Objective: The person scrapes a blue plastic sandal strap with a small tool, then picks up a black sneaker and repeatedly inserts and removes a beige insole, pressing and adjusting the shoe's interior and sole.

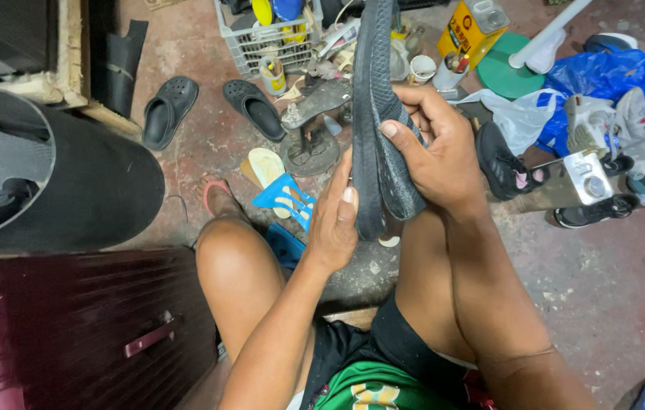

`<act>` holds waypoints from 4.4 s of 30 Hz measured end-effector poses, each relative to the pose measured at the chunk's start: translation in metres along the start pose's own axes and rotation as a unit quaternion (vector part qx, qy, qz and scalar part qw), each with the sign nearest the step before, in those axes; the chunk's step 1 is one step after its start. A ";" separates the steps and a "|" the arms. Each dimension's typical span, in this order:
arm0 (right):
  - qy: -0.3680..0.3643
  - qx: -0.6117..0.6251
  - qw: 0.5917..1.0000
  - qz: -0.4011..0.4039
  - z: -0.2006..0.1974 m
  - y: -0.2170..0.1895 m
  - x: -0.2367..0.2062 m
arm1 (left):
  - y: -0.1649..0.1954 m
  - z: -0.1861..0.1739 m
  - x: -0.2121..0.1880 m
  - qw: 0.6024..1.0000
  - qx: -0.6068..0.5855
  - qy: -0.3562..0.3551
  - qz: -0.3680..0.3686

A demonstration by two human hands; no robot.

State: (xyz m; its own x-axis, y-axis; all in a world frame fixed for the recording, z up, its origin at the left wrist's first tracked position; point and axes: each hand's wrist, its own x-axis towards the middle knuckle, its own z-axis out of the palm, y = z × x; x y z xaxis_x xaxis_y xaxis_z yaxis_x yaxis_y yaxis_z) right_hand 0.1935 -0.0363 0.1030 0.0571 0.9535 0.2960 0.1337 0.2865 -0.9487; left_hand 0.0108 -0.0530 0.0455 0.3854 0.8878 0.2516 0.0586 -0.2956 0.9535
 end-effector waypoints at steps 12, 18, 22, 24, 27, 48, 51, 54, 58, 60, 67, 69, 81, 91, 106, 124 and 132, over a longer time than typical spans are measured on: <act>-0.058 0.166 0.984 0.024 0.002 0.021 0.013 | 0.017 -0.003 0.012 0.966 0.221 0.130 0.042; -0.028 0.204 0.978 0.022 0.002 0.022 0.013 | 0.026 -0.006 0.017 0.943 0.282 0.156 0.080; -0.026 0.266 0.963 0.027 0.001 0.022 0.012 | 0.031 -0.010 0.018 0.924 0.310 0.190 0.120; -0.031 0.289 0.957 0.021 0.000 0.024 0.012 | 0.032 -0.012 0.018 0.912 0.309 0.214 0.162; -0.034 0.294 0.955 0.007 0.000 0.027 0.010 | 0.035 -0.015 0.017 0.908 0.300 0.229 0.184; -0.137 -0.076 0.986 0.056 0.060 -0.004 -0.005 | -0.003 -0.054 0.018 0.986 0.004 0.167 0.021; -0.143 -0.035 0.988 0.049 0.064 -0.009 -0.006 | -0.003 -0.056 0.017 0.979 -0.066 0.191 -0.012; -0.145 -0.045 0.988 0.038 0.070 -0.011 -0.008 | 0.001 -0.059 0.016 0.981 -0.036 0.189 0.006; -0.134 -0.153 0.979 -0.007 0.074 -0.015 -0.008 | 0.006 -0.065 0.014 0.980 -0.098 0.168 0.031; -0.137 -0.185 0.973 -0.015 0.076 -0.016 -0.008 | 0.007 -0.068 0.013 0.984 -0.075 0.161 0.009; -0.125 -0.203 0.971 -0.032 0.079 -0.014 -0.012 | 0.002 -0.062 0.013 0.976 0.052 0.204 0.057; -0.140 -0.152 0.978 -0.019 0.080 -0.011 -0.014 | 0.000 -0.059 0.014 0.968 0.058 0.236 0.055; -0.133 0.129 0.980 0.076 0.072 0.019 -0.010 | 0.010 -0.062 0.023 0.950 -0.053 0.308 -0.027; -0.132 0.160 0.976 0.062 0.067 0.032 -0.008 | 0.022 -0.066 0.015 0.943 0.027 0.329 0.028; 0.050 0.335 0.937 0.082 0.028 0.037 0.001 | 0.023 -0.075 0.002 0.997 -0.003 0.030 0.067; 0.108 0.333 0.929 0.118 0.018 0.053 -0.005 | 0.032 -0.042 -0.009 0.959 0.219 0.026 0.176; 0.131 0.253 0.955 0.078 0.024 0.051 -0.009 | 0.021 -0.039 -0.009 0.952 0.274 0.002 0.133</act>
State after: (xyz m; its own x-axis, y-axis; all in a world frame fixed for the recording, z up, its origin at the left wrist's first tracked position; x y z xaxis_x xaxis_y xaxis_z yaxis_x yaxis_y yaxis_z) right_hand 0.1758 -0.0282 0.0495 0.2927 0.9507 0.1020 -0.3879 0.2156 -0.8961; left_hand -0.0270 -0.0530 0.0695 0.4511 0.7564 0.4737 0.4320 -0.6495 0.6258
